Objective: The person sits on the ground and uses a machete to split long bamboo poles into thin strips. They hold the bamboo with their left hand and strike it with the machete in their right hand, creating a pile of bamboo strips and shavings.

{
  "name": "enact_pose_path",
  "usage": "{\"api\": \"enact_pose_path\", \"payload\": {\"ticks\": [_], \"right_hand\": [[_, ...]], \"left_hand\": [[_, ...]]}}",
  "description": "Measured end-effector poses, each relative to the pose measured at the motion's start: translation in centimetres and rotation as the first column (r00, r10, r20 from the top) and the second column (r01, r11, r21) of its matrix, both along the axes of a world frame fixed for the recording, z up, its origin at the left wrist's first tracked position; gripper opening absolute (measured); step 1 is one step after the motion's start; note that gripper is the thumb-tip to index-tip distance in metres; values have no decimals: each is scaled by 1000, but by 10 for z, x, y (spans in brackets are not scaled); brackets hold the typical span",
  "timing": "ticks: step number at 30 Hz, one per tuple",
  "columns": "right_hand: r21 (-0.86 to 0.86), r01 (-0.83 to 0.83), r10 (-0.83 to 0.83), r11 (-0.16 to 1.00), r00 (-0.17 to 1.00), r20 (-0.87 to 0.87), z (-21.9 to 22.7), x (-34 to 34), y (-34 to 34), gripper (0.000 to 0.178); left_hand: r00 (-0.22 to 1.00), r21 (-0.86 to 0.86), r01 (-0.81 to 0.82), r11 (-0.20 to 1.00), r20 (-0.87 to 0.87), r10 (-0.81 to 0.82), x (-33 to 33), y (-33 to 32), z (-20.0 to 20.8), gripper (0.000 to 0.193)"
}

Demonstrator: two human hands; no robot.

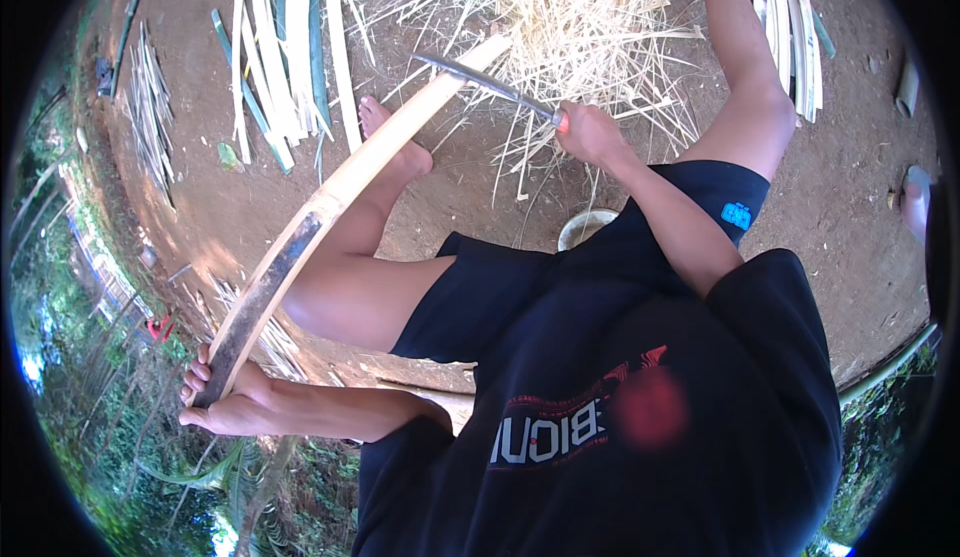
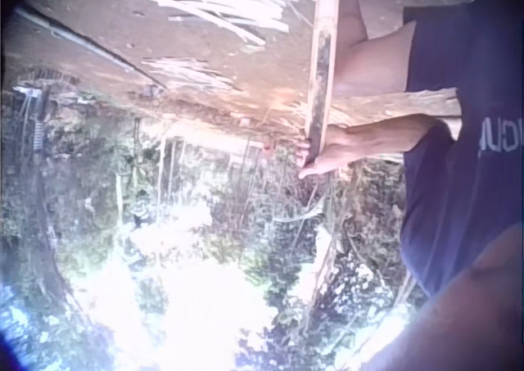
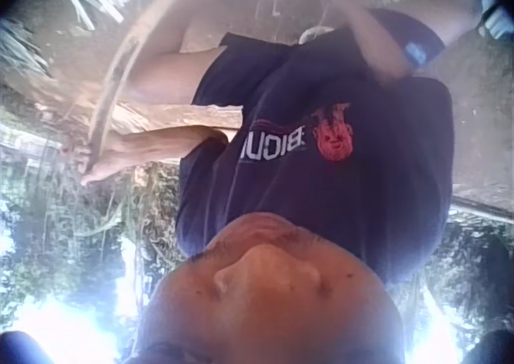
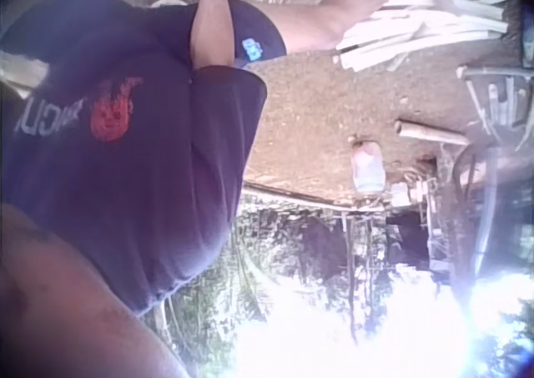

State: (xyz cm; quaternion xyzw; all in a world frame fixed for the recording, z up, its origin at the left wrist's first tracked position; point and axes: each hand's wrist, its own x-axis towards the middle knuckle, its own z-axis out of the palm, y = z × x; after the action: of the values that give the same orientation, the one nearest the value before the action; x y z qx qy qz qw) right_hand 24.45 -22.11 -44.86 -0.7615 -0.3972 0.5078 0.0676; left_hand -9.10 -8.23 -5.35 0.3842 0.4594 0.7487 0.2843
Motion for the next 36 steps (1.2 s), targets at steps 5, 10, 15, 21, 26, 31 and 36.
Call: {"api": "enact_pose_path", "payload": {"ticks": [5, 10, 15, 21, 26, 31, 36], "right_hand": [[-30, 108, -108, 994, 994, -3, -20, 14, 6, 29], [-117, 136, -129, 984, 990, 59, -33, 16, -6, 32], [-1, 125, -125, 992, 989, 74, -37, 11, -9, 31], [-90, 155, -149, 984, 986, 76, -29, 13, -5, 32], [71, 177, -166, 982, 977, -134, 45, -13, -3, 27], [159, 63, -7, 985, 944, -330, 170, -64, -5, 21], [621, 23, 184, 783, 946, -267, 223, -108, -10, 16]], "left_hand": [[1000, -5, 3, 1000, 3, -3, -10, 6, -2, 50], [998, -2, 48, 999, 34, -47, -11, 6, -4, 50], [990, 32, 124, 992, 57, -126, -22, 12, -9, 53], [990, 23, 128, 992, 52, -129, -24, 14, -12, 52], [984, 109, 147, 983, 81, -156, -16, 5, -10, 36], [992, 120, 126, 985, 11, -129, 11, -2, -5, 50], [981, 164, 187, 969, 29, -194, 43, -28, 3, 51]]}}
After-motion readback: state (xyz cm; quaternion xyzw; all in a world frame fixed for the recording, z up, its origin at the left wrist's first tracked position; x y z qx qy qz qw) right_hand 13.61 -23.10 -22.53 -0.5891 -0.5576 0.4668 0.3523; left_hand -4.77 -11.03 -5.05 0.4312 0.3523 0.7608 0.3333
